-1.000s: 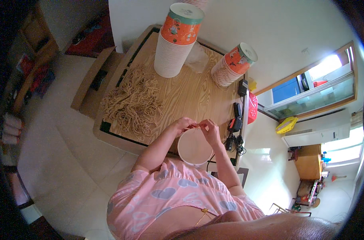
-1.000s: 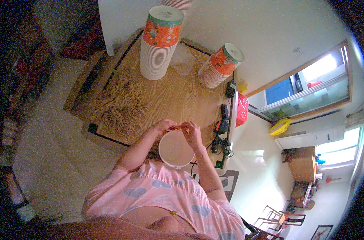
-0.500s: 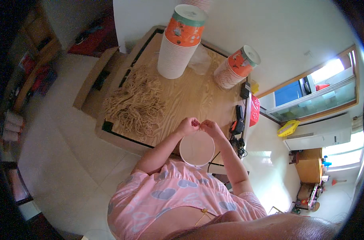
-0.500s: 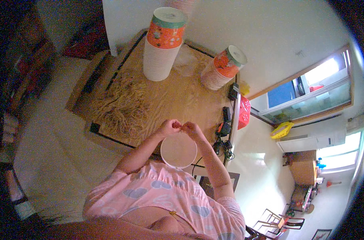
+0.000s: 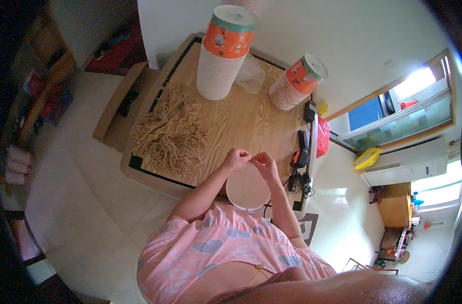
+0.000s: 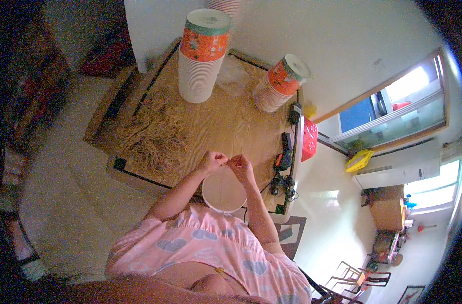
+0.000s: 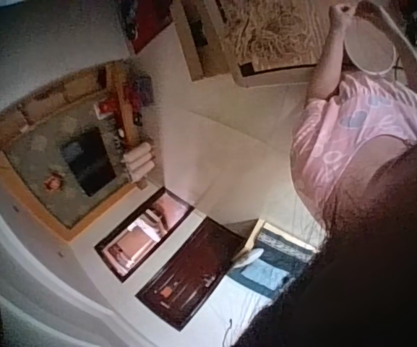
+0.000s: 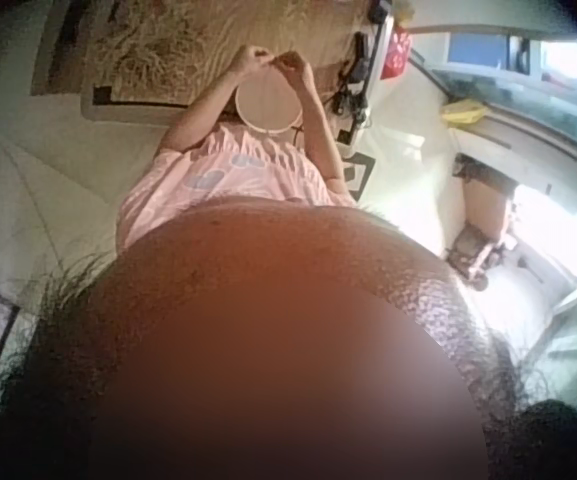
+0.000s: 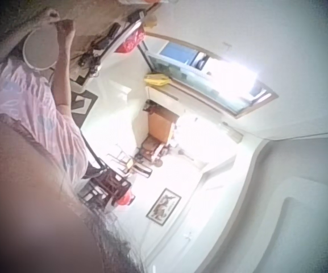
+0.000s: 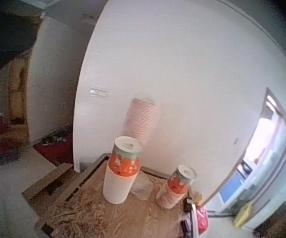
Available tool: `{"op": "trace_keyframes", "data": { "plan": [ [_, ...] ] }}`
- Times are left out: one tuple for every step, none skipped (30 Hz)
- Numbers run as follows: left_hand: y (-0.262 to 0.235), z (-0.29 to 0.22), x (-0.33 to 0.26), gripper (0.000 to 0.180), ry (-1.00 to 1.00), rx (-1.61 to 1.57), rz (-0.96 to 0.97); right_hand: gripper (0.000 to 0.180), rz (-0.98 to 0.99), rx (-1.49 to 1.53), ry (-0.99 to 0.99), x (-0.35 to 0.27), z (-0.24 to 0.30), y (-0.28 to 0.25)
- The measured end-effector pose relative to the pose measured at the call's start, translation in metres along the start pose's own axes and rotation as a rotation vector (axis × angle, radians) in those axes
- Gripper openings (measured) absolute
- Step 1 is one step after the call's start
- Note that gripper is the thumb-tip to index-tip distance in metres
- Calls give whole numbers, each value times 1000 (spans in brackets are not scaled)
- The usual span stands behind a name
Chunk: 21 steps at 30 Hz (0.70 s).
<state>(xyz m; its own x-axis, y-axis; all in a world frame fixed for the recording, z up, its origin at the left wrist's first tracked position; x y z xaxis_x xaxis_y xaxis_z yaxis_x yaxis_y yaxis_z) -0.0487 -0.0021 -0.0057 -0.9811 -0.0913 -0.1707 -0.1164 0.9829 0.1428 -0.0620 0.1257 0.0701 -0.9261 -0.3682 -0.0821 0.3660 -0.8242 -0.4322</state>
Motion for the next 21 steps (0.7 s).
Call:
{"op": "trace_keyframes", "data": {
  "plan": [
    [-2, 2, 1, 18, 29, -17, 0, 12, 2, 2, -1, -1, 3, 1],
    [-3, 4, 2, 19, 59, -35, -1, 13, 0, -31, 3, -2, 5, 2],
    [-2, 3, 2, 19, 58, -34, 2, 13, -8, -65, 10, -2, 5, 1],
    [-2, 2, 2, 17, 40, -38, 9, 13, -10, -64, 10, -3, 6, 1],
    [-1, 2, 1, 16, 21, -42, 15, 12, -20, -52, 27, -3, 5, 0],
    [0, -2, -1, 16, 20, -41, 17, 12, -30, -38, 44, -3, 3, -1],
    [0, -6, -4, 15, 28, -101, 9, 12, -31, -37, 45, -3, 2, -1],
    [1, -11, -6, 15, 36, -162, 2, 11, -30, -49, 46, -3, 1, -1],
    [1, -13, -7, 15, 38, -162, 4, 10, -31, -62, 43, -3, -1, -2],
    [2, -16, -7, 15, 76, -133, 14, 10, -34, -63, 42, -1, -7, -3],
    [3, -20, -6, 16, 113, -104, 24, 9, -28, -32, 23, 0, -14, -2],
    [2, -21, -7, 16, 112, -104, 23, 8, -19, 0, 6, 1, -15, -1],
    [2, -23, -7, 15, 129, -42, 25, 8, -19, 0, 7, 1, -17, -1],
    [3, -26, -7, 14, 146, 21, 27, 8, -21, -4, 15, 2, -19, -1],
    [2, -23, -6, 14, 147, 20, 22, 7, -19, -9, 21, 2, -17, 0],
    [0, -19, -4, 14, 123, 25, 5, 7, -15, -9, 19, 2, -15, 2],
    [-1, -16, -3, 13, 99, 30, -12, 8, -6, -26, 34, 2, -14, 3],
    [1, -22, -4, 13, 100, 29, -6, 9, -5, -43, 53, 2, -16, 2],
    [1, -29, -6, 12, 120, 86, -30, 9, -10, -43, 55, 3, -18, 1],
    [2, -37, -7, 12, 141, 143, -53, 12, -15, 34, 21, 3, -19, 1],
    [0, -36, -7, 12, 141, 143, -56, 15, -12, 113, -17, 3, -15, 3]
  ]
}}
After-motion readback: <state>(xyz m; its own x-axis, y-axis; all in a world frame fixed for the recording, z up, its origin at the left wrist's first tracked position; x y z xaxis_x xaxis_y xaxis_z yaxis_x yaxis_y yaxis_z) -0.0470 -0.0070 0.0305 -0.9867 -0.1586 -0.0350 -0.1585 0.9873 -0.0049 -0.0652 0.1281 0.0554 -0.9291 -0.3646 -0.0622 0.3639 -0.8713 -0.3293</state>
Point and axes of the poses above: each hand's wrist, its own x-axis towards the middle knuckle, its own y-axis out of the palm, z = x × y, the point moved 5 cm from there along x, towards the middle knuckle, and after that the axes turned 4 degrees about -x, right-handed, at the moved point
